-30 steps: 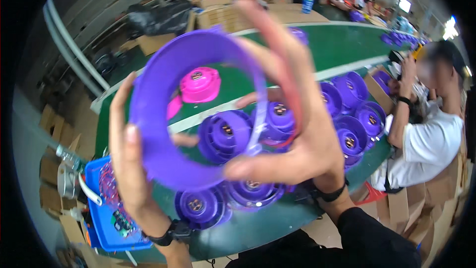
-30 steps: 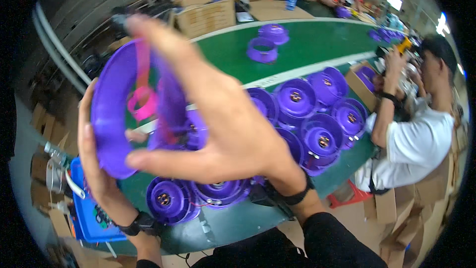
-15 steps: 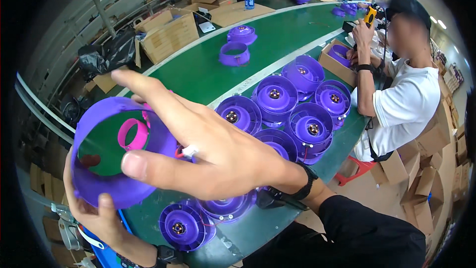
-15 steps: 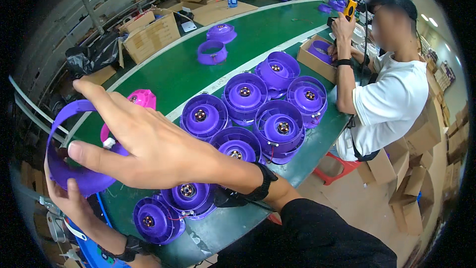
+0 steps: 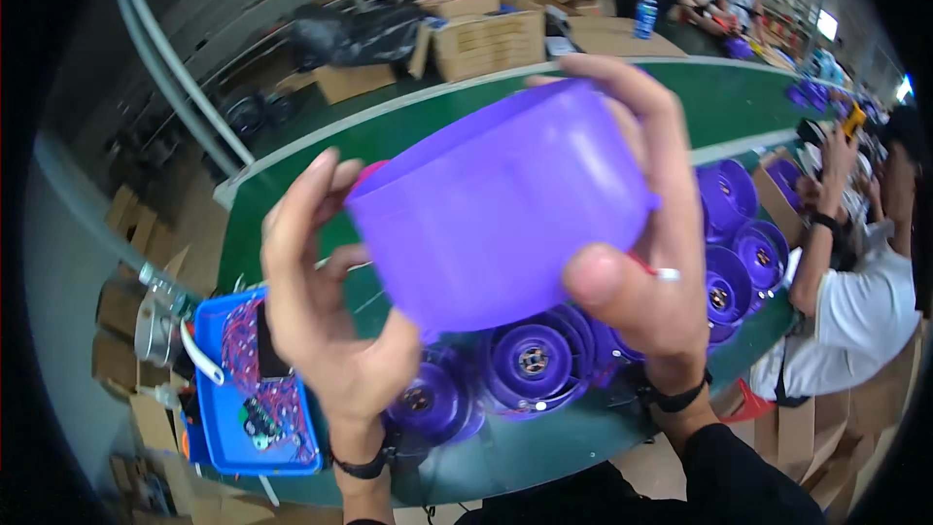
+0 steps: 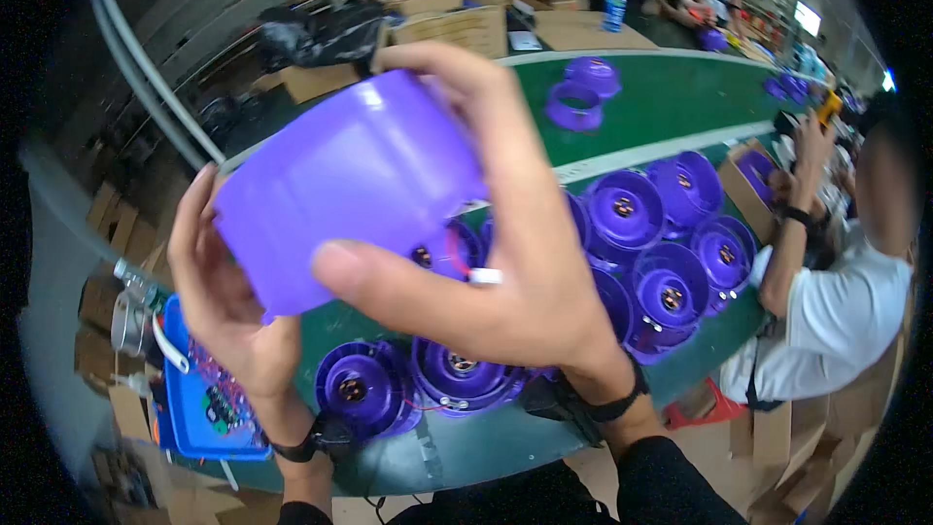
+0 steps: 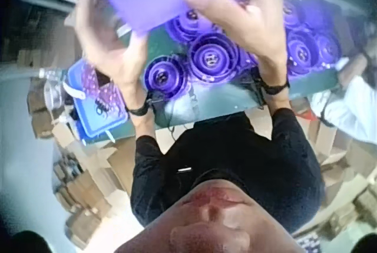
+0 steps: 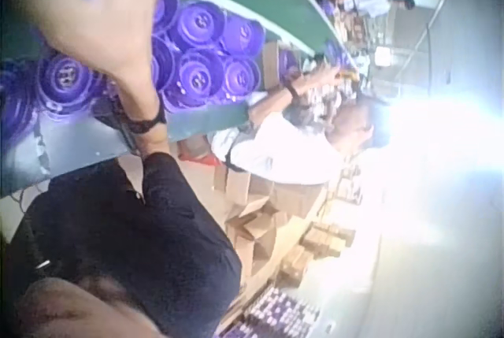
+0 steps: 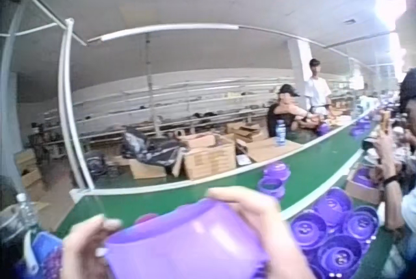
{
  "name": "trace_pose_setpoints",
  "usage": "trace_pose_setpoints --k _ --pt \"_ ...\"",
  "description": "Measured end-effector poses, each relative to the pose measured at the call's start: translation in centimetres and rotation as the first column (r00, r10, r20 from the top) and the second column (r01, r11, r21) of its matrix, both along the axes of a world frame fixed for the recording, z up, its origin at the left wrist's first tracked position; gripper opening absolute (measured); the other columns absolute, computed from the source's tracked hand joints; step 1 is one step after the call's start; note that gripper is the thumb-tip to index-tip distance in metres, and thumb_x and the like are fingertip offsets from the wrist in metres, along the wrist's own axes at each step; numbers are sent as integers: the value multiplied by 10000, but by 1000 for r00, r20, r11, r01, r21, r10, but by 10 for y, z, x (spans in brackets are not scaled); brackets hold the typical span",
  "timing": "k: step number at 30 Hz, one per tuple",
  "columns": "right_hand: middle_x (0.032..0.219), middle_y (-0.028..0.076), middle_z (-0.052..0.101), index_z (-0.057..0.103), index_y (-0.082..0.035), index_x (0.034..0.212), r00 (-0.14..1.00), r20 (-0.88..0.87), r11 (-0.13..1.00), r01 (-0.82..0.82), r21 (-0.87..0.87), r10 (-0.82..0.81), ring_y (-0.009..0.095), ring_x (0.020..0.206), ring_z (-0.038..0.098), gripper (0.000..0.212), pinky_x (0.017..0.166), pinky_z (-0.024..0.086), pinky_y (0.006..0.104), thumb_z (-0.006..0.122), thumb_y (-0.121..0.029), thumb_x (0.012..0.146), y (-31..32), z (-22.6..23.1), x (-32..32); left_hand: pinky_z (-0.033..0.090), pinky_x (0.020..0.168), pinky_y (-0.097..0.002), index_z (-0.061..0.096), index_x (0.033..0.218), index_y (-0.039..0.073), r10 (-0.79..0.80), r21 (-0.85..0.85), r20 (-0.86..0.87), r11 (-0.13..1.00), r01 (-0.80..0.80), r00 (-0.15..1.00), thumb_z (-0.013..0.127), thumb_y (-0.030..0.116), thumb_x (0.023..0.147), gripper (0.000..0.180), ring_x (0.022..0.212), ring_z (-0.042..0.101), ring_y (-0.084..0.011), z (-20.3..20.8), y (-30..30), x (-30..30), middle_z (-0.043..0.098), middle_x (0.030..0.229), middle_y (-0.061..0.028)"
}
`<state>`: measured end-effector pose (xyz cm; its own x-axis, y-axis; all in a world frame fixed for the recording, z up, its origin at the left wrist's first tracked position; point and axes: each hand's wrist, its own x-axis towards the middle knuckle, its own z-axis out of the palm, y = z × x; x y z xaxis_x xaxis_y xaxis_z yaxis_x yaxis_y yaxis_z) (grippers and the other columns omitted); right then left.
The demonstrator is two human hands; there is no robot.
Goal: The person picks up purple and pink plastic fan housings from a green workbench and inspects them by turning them over in their hands. They handle the components one at a time, checking the interior and exterior surfaces before placing them back on the table. The task involves repetitive handling and visual inspection of the plastic parts.
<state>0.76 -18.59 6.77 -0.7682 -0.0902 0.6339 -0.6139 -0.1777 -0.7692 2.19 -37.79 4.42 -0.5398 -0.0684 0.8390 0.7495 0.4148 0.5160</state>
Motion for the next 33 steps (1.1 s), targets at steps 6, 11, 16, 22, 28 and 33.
trace_pose_setpoints --k 6,11,16,22,28,33 --pt "1378 221 466 309 11 1417 983 -86 984 170 59 -164 296 1257 500 1061 1052 412 405 790 -594 689 -11 -5 4 299 1152 -403 126 1542 -21 -396 -11 265 911 413 879 717 71 762 984 1370 410 -290 5 -9 -3 399 1455 -212" --pt "1392 249 453 320 -5 1422 951 -168 960 273 68 -259 324 1282 482 1012 1067 393 427 691 -656 743 -16 -7 4 210 1174 -393 -1 1562 -13 -636 244 295 772 587 713 817 317 596 1308 1452 281 -306 2 -9 -1 272 1548 -191" --pt "1430 275 414 309 -20 1404 911 -304 929 337 155 -280 346 1297 473 927 1084 378 432 661 -621 793 -17 -17 2 259 1155 -393 23 1554 -19 -560 272 319 827 492 765 873 330 649 1289 1411 346 -303 -1 -5 1 327 1507 -196" --pt "1449 289 414 366 -28 1348 905 -311 935 338 110 -290 328 1322 456 686 1127 325 421 513 -557 937 -23 -20 4 382 1074 -440 122 1496 -92 -485 131 156 874 469 860 758 360 839 1020 1277 499 -365 -2 -6 -4 465 1368 -281" --pt "1460 268 406 394 -21 1375 911 -291 953 302 -11 -292 331 1337 440 548 1137 318 451 317 -420 1008 -34 -25 6 392 1056 -453 222 1459 -114 -427 127 49 899 418 903 607 371 947 804 1237 514 -429 -6 -5 -9 493 1307 -327" --pt "1441 256 414 377 3 1393 921 -275 958 288 7 -275 331 1332 438 524 1128 332 439 262 -351 1026 -32 -26 9 407 1030 -455 272 1413 -84 -485 168 108 869 465 868 722 378 818 877 1204 523 -415 1 -10 -3 511 1270 -305"
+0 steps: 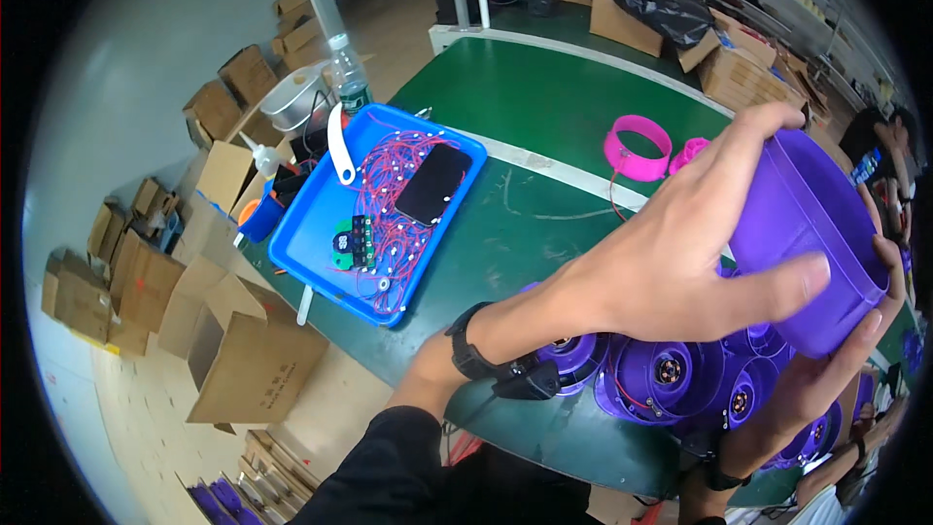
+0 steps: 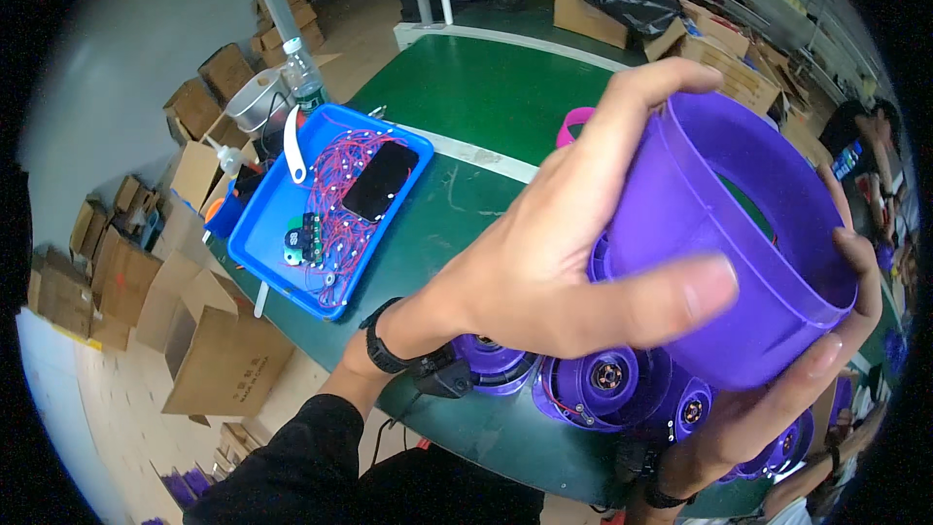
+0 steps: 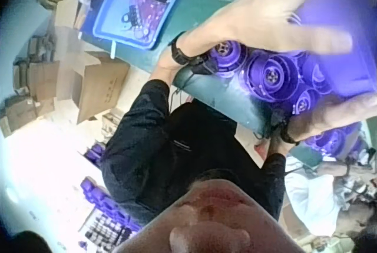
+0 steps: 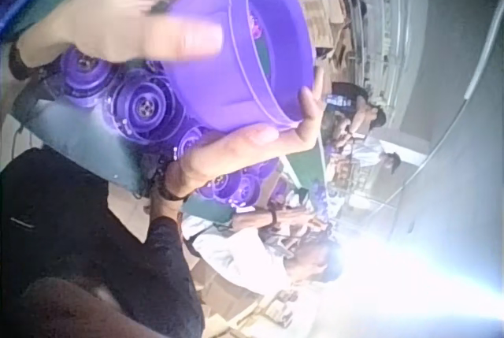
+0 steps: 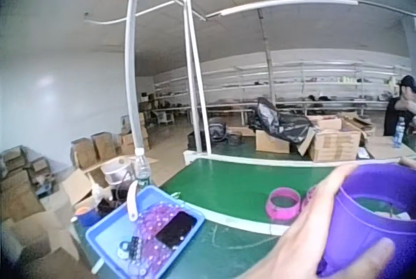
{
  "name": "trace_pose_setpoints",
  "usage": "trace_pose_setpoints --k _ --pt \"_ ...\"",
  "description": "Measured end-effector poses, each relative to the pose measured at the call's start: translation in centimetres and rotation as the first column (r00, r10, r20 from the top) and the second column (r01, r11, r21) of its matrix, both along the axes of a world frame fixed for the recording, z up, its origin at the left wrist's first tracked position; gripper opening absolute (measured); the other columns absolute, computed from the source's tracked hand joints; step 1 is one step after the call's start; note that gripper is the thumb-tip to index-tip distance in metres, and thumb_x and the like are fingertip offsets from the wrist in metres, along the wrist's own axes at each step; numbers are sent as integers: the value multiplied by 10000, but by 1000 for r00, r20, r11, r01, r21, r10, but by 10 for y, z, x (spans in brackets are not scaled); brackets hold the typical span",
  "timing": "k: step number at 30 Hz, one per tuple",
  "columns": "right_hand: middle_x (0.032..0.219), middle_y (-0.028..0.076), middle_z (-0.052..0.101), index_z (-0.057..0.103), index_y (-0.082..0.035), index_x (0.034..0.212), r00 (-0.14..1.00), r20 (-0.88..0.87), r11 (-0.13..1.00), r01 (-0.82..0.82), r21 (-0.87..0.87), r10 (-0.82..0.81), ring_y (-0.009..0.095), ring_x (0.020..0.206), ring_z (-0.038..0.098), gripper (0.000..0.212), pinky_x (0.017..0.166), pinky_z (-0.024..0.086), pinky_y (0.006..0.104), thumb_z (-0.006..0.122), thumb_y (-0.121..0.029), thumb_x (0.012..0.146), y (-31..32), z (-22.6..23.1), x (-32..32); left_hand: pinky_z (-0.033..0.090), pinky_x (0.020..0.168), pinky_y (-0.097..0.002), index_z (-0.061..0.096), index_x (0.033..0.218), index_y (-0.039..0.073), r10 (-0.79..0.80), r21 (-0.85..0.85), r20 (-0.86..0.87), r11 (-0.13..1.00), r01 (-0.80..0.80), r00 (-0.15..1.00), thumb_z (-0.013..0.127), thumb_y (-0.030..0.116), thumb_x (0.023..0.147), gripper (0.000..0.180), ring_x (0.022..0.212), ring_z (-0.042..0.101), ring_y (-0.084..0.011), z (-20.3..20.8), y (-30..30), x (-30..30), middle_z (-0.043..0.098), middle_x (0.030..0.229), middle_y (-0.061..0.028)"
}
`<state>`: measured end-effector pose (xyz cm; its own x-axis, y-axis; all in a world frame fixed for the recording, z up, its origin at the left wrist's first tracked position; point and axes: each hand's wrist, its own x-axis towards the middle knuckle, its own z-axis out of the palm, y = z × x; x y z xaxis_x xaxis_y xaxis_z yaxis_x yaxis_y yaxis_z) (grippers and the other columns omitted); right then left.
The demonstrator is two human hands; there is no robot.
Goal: The person picks up purple and pink plastic fan housings from a green workbench and inspects them by turning them over in their hands. They handle the components one at a time, checking the interior and exterior surfaces before placing them back on the table. The task involves repetitive handling and visual inspection of the plastic parts.
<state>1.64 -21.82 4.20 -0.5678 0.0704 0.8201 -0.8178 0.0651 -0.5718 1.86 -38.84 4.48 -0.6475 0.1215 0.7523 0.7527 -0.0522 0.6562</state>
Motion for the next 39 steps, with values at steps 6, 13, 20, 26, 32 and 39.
trace_pose_setpoints --k 6,13,20,26,32,39 --pt "1443 270 396 379 10 1381 998 47 997 -39 -62 42 343 1331 437 505 1120 369 448 230 -330 1039 -4 1 4 419 1010 -440 254 1415 -53 59 -12 -133 998 -61 989 843 386 623 1081 1200 498 -401 -5 4 -7 464 1285 -276" --pt "1418 240 433 352 12 1420 999 0 994 -38 -98 39 331 1283 482 477 1078 421 444 360 -184 986 -6 -3 12 426 999 -443 240 1441 -36 123 -43 -350 988 -147 929 871 325 542 1156 1192 488 -413 -2 -4 0 440 1298 -256" --pt "1391 218 469 322 0 1455 997 -78 998 0 -61 -5 330 1224 537 576 1029 480 454 520 -38 915 2 0 11 394 1072 -443 189 1496 -41 89 -88 -402 987 -135 911 899 271 521 1246 1288 450 -420 16 -11 6 390 1429 -268" --pt "1354 200 492 294 23 1465 970 -93 965 -234 -115 225 308 1177 578 682 964 552 451 650 -18 884 4 2 -11 401 1078 -411 170 1519 -62 77 -122 -169 988 -98 983 930 295 528 1299 1311 487 -390 10 -7 1 419 1450 -277" --pt "1482 192 326 225 45 1485 978 201 997 -48 -68 61 297 1293 493 1069 1016 503 491 593 -716 831 -5 12 2 301 1152 -409 172 1520 -71 137 -117 13 984 -134 991 813 531 671 1223 1377 415 -318 3 -3 1 380 1489 -248" --pt "1489 183 301 227 33 1481 950 268 987 -155 -31 158 299 1350 426 963 1037 475 495 503 -689 905 2 11 3 344 1111 -405 252 1487 -93 180 -58 15 982 -178 984 557 512 915 887 1325 467 -346 2 -3 1 429 1429 -292"
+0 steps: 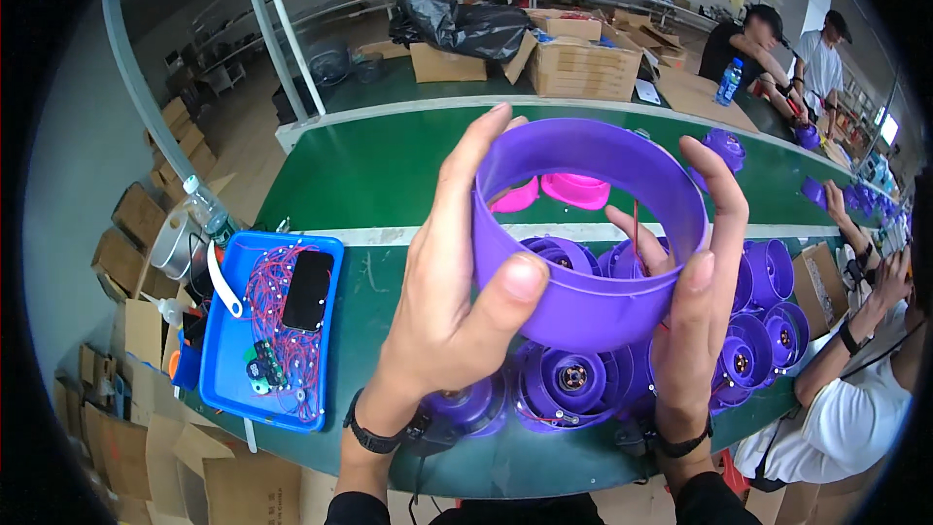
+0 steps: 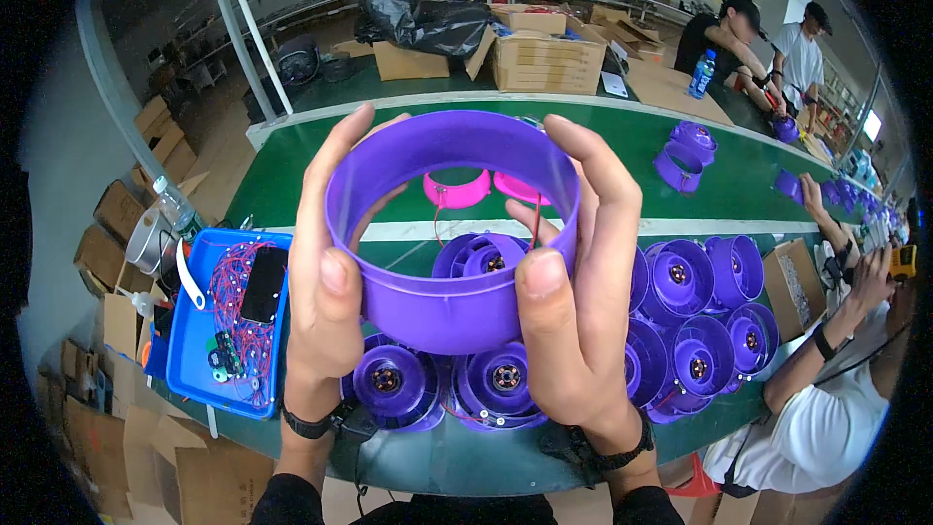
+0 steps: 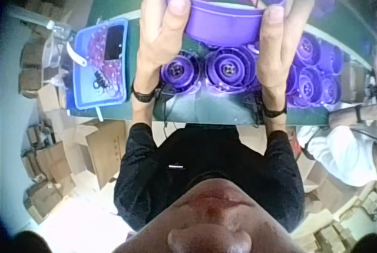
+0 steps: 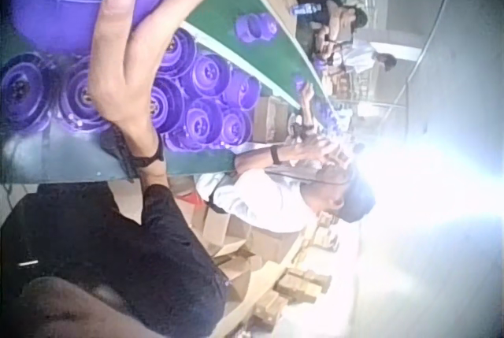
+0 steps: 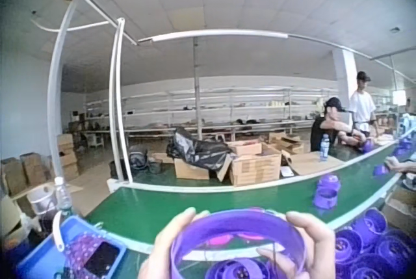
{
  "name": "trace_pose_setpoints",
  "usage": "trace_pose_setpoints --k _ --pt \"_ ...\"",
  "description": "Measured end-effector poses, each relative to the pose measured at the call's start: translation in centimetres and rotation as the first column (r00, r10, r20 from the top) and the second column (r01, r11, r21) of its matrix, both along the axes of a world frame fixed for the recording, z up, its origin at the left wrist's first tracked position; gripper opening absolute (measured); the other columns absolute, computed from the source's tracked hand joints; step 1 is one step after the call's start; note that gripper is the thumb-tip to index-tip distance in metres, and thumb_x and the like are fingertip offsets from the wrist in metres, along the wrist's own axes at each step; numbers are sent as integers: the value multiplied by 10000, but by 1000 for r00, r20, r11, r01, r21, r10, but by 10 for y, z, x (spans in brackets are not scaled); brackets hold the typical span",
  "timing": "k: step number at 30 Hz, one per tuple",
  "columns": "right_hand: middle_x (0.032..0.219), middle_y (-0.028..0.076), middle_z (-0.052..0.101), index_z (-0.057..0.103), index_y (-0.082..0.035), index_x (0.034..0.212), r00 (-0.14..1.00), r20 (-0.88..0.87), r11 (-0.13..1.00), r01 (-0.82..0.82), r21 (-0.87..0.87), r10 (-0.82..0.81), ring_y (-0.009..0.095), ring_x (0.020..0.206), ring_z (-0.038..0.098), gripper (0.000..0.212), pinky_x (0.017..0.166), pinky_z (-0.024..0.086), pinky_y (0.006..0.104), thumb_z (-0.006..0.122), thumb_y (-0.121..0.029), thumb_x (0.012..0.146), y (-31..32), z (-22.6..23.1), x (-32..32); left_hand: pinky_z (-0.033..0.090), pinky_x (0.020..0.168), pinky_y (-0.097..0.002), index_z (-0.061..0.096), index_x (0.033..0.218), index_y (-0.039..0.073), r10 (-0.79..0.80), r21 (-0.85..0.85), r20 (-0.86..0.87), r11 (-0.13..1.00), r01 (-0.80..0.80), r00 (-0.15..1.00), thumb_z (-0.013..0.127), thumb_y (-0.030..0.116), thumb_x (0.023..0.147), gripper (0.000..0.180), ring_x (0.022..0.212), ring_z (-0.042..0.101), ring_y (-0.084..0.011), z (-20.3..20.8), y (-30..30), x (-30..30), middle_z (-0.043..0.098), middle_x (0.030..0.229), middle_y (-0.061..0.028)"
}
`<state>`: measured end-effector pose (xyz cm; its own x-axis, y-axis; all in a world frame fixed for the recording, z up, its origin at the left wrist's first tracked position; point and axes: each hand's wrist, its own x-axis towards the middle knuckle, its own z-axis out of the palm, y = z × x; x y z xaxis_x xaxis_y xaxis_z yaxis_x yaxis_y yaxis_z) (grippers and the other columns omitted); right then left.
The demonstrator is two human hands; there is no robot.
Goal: The person picks up purple and pink plastic fan housings from a green workbench and inspects them by turning them over in their hands. They handle the components one at a time, checking the interior and exterior surfaces before placing them back on the table. The task involves repetitive handling and visual inspection of the plastic parts.
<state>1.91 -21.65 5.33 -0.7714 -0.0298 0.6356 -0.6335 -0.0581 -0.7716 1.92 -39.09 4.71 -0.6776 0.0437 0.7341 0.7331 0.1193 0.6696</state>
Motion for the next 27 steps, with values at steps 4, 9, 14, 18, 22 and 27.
trace_pose_setpoints --k 4,9,14,18,22,27 --pt "1492 192 296 226 35 1478 1000 -5 1000 -22 6 22 311 1365 409 947 1059 447 503 529 -657 907 4 0 1 363 1104 -428 243 1495 -71 -22 18 72 1000 20 997 627 575 831 1003 1332 463 -343 4 2 1 424 1436 -284" --pt "1479 219 313 211 41 1480 998 -35 998 -55 20 55 321 1386 385 944 1109 378 501 567 -608 894 -1 0 3 402 1079 -478 128 1530 -16 -8 113 105 994 -4 994 827 660 564 1371 1349 449 -365 8 7 2 386 1465 -296" --pt "1478 222 341 198 44 1486 995 -41 995 -88 -45 86 322 1374 404 877 1111 370 474 524 -555 933 1 3 2 421 1067 -495 111 1519 6 -36 -23 -181 999 33 983 962 455 449 1439 1322 470 -402 3 -7 -9 414 1429 -314" --pt "1450 257 368 181 17 1510 982 38 980 -179 -86 183 323 1321 444 671 1077 381 461 418 -375 1019 0 0 1 414 1073 -519 156 1504 77 1 -237 -471 963 -127 882 1002 373 405 1418 1333 448 -446 5 -17 -9 406 1424 -341" --pt "1379 245 435 221 21 1492 938 173 939 -258 -228 299 288 1133 593 574 774 561 346 298 -354 1066 2 4 2 397 1080 -538 204 1495 170 -30 -319 -493 936 -149 869 1008 410 405 1375 1359 411 -465 5 -13 -7 381 1443 -353" --pt "1351 241 453 253 51 1442 970 11 944 -234 -233 243 289 1134 582 542 806 568 363 347 -322 1060 7 3 -3 349 1109 -532 198 1525 109 -30 -269 -403 959 -87 915 930 544 502 1331 1396 355 -462 1 -14 -13 287 1518 -337"
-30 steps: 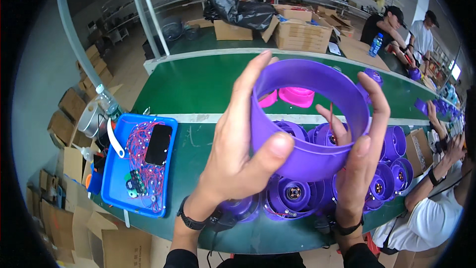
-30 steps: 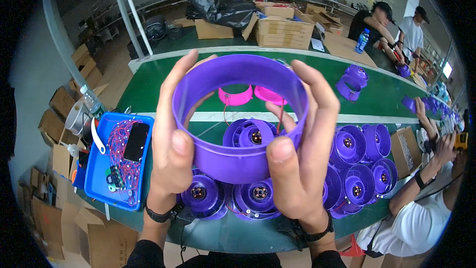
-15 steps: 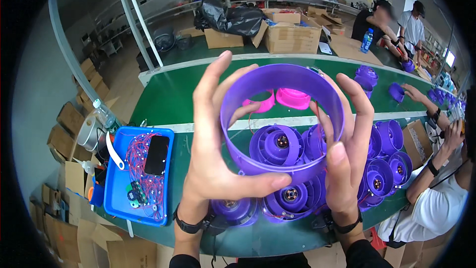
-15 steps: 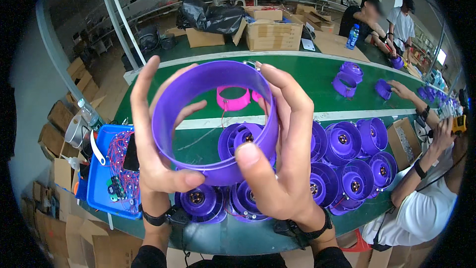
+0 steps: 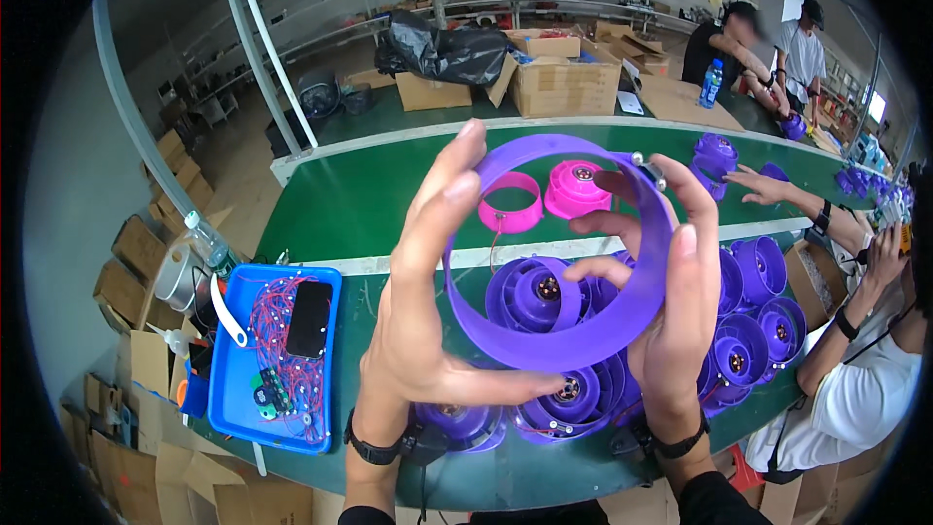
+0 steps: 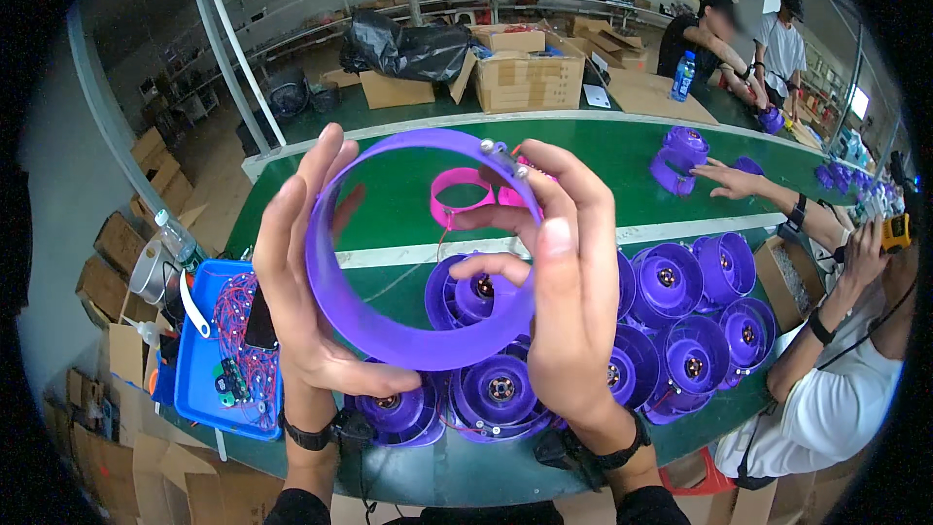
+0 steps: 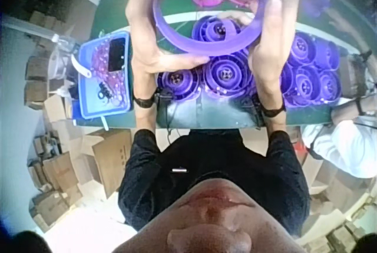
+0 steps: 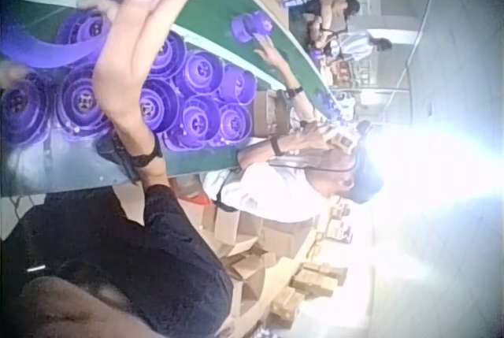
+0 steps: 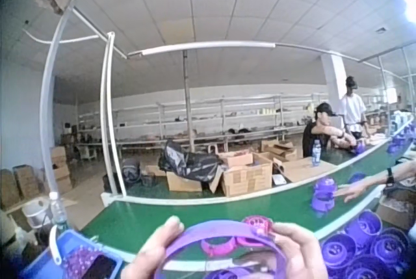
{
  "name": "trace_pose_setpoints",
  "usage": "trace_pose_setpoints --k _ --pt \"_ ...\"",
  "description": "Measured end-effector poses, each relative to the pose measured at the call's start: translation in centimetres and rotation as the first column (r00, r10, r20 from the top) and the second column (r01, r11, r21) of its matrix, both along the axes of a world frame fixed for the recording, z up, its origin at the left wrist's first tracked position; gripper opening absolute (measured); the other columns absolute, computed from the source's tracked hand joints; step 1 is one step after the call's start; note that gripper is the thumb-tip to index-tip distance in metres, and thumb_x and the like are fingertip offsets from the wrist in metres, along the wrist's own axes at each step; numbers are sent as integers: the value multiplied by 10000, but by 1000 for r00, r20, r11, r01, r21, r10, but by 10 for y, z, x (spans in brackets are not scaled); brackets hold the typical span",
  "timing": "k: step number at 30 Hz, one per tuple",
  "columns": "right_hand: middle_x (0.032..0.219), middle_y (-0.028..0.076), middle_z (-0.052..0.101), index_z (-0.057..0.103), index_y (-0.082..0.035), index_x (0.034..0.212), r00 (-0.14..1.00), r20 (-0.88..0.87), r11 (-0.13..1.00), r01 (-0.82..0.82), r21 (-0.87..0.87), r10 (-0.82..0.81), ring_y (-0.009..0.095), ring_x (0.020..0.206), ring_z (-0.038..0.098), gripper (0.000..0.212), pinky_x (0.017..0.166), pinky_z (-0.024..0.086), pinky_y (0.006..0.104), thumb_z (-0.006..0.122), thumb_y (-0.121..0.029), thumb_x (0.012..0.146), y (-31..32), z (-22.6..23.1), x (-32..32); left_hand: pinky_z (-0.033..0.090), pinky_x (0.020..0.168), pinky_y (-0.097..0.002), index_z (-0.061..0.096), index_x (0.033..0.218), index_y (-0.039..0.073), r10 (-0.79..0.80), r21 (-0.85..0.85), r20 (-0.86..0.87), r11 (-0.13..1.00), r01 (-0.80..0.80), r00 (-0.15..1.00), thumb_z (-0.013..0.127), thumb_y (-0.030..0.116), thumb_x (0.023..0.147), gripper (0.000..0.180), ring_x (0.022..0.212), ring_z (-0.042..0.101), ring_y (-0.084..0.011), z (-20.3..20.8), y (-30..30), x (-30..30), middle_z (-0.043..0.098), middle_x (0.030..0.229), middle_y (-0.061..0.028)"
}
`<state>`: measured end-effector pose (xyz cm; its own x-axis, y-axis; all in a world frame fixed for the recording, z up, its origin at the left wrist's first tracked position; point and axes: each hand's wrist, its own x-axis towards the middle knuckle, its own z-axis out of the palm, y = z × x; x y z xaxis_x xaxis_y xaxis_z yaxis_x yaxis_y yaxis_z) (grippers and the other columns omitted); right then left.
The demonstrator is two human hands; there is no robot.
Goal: The person picks up purple and pink plastic fan housings from a green workbench and inspects them by turning them over in their hands. They handle the components one at a time, checking the interior and exterior surfaces before placing them back on the table. The task involves repetitive handling and visual inspection of the plastic parts.
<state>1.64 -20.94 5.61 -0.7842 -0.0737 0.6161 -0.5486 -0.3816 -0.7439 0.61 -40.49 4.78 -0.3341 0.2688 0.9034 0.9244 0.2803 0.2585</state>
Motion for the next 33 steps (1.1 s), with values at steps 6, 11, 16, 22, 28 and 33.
trace_pose_setpoints --k 6,11,16,22,28,33 --pt "1404 267 395 197 66 1454 948 -312 995 85 52 -65 340 1289 469 665 1055 408 444 597 -117 956 -7 -15 -2 297 1140 -457 227 1514 -17 -147 373 385 928 -8 911 555 556 923 886 1394 367 -395 2 12 11 344 1503 -283" --pt "1408 273 415 317 78 1417 871 -485 961 196 197 -79 389 1312 449 648 1100 348 474 671 -61 892 -8 -24 -3 381 1089 -394 320 1462 -36 -190 388 536 921 -39 823 438 502 976 735 1296 495 -308 10 -3 11 459 1426 -275" --pt "1350 259 509 409 54 1377 809 -586 914 266 306 -40 440 1262 486 615 1065 370 496 674 23 823 -5 -14 -4 395 1087 -404 361 1430 -47 -140 370 470 928 -51 871 492 520 914 777 1272 517 -320 10 -5 9 491 1387 -278" --pt "1361 265 497 407 29 1379 810 -586 907 232 351 19 445 1259 491 666 1066 370 501 660 83 766 -9 -12 -4 375 1082 -425 365 1425 -46 -59 317 482 942 -112 874 701 561 714 993 1262 506 -317 13 -1 13 508 1348 -239" --pt "1417 357 384 209 33 1444 880 -473 959 91 269 49 425 1335 427 694 1127 318 500 603 -48 879 0 -14 -3 410 1040 -348 429 1407 -37 -387 338 513 912 234 766 848 238 662 898 1187 547 -208 8 -33 7 537 1319 -137" --pt "1422 235 450 296 24 1449 969 -232 917 170 360 -89 320 1323 480 667 1081 396 424 589 22 850 -3 -9 1 568 730 -291 494 1351 -50 -339 283 698 940 192 631 764 250 784 696 781 680 -166 6 -63 -5 691 923 -109"
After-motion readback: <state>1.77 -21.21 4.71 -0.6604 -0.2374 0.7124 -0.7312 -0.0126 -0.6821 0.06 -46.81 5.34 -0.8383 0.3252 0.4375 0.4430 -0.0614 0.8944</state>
